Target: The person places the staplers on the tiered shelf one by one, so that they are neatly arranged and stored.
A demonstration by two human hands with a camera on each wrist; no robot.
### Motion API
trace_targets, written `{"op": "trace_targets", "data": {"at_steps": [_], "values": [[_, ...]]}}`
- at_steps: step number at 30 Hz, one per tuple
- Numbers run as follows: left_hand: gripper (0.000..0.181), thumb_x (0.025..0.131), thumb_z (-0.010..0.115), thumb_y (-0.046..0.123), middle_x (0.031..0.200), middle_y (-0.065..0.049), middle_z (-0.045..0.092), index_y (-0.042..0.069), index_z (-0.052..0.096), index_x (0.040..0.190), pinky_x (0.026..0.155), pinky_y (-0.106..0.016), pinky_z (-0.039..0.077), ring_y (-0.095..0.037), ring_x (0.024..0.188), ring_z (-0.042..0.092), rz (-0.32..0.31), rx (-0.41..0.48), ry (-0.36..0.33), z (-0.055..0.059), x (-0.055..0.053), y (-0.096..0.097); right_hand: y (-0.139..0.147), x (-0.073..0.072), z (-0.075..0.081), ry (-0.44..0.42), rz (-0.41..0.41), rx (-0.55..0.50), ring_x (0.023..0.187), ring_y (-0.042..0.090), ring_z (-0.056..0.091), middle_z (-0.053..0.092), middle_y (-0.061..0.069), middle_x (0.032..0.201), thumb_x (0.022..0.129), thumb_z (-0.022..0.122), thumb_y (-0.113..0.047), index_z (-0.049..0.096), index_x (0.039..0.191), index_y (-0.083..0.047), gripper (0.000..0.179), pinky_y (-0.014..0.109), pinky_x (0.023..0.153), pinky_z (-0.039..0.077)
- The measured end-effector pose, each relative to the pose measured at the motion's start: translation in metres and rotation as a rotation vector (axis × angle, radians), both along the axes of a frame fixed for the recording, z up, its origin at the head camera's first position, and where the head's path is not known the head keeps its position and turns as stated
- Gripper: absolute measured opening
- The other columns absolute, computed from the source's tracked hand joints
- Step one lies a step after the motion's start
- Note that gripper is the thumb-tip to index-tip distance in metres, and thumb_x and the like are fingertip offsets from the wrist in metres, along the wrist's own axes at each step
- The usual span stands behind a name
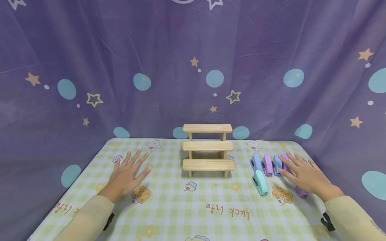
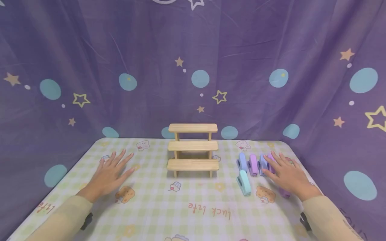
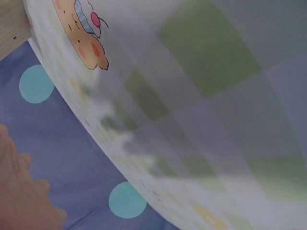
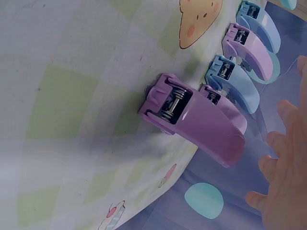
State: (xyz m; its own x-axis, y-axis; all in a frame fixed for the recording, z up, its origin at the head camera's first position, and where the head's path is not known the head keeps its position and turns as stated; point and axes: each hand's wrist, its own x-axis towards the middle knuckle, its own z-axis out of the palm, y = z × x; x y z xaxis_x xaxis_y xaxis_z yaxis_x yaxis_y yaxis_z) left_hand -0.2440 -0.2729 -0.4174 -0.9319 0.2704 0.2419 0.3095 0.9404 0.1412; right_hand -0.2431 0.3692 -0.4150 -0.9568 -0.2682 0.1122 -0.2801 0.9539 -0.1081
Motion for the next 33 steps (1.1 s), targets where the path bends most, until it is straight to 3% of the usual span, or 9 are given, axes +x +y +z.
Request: {"op": "trace_targets", "data": {"at_steps": [8, 13, 19, 28, 33], "values": [[0.065, 0.106, 0.035, 0.054, 0.166, -0.013, 0.008, 0.027, 0.016, 0.162, 0.11, -0.074, -0.007, -0.047, 0.149, 0.0, 0.0, 0.207, -0.096, 0.001, -0.003, 0.006, -0.002, 0.0, 0.001, -0.023, 0.003, -0.047, 0.144, 0.053, 0.017, 0.023, 0.025, 0.161, 0.103, 0.042, -0.057, 0.029, 0.16, -0.015, 0.071, 0.076, 0.109, 0.009], [0.065, 0.107, 0.025, 0.055, 0.167, -0.013, 0.001, 0.027, 0.008, 0.163, 0.11, -0.074, -0.008, -0.045, 0.149, -0.006, -0.019, 0.403, -0.19, 0.003, -0.011, 0.015, -0.005, 0.001, 0.0, -0.059, 0.016, -0.157, 0.143, 0.054, 0.017, 0.019, 0.025, 0.161, 0.105, 0.044, -0.052, 0.03, 0.158, -0.011, 0.069, 0.08, 0.105, 0.01], [0.066, 0.104, 0.017, 0.064, 0.168, -0.006, -0.003, 0.037, -0.001, 0.161, 0.108, -0.078, -0.003, -0.038, 0.151, -0.009, -0.009, 0.625, -0.321, 0.005, -0.021, 0.029, -0.01, 0.003, 0.001, -0.095, 0.046, -0.285, 0.144, 0.054, 0.015, 0.018, 0.027, 0.161, 0.106, 0.045, -0.047, 0.034, 0.156, -0.004, 0.066, 0.081, 0.103, 0.012], [0.068, 0.107, 0.026, 0.056, 0.168, -0.01, 0.003, 0.028, -0.001, 0.162, 0.116, -0.068, 0.005, -0.037, 0.151, 0.001, -0.115, 0.844, -0.366, 0.006, -0.038, 0.06, -0.016, 0.006, 0.0, -0.065, 0.096, -0.391, 0.138, 0.057, 0.026, 0.03, 0.034, 0.153, 0.107, 0.049, -0.037, 0.044, 0.147, 0.007, 0.059, 0.075, 0.104, 0.025], [0.066, 0.11, 0.028, 0.046, 0.167, -0.014, 0.009, 0.02, 0.001, 0.163, 0.119, -0.06, 0.01, -0.036, 0.151, 0.008, -0.144, 0.897, -0.36, 0.004, -0.048, 0.077, -0.021, 0.01, 0.002, -0.053, 0.102, -0.419, 0.135, 0.057, 0.032, 0.038, 0.035, 0.148, 0.106, 0.051, -0.033, 0.046, 0.144, 0.009, 0.056, 0.073, 0.103, 0.03]]}}
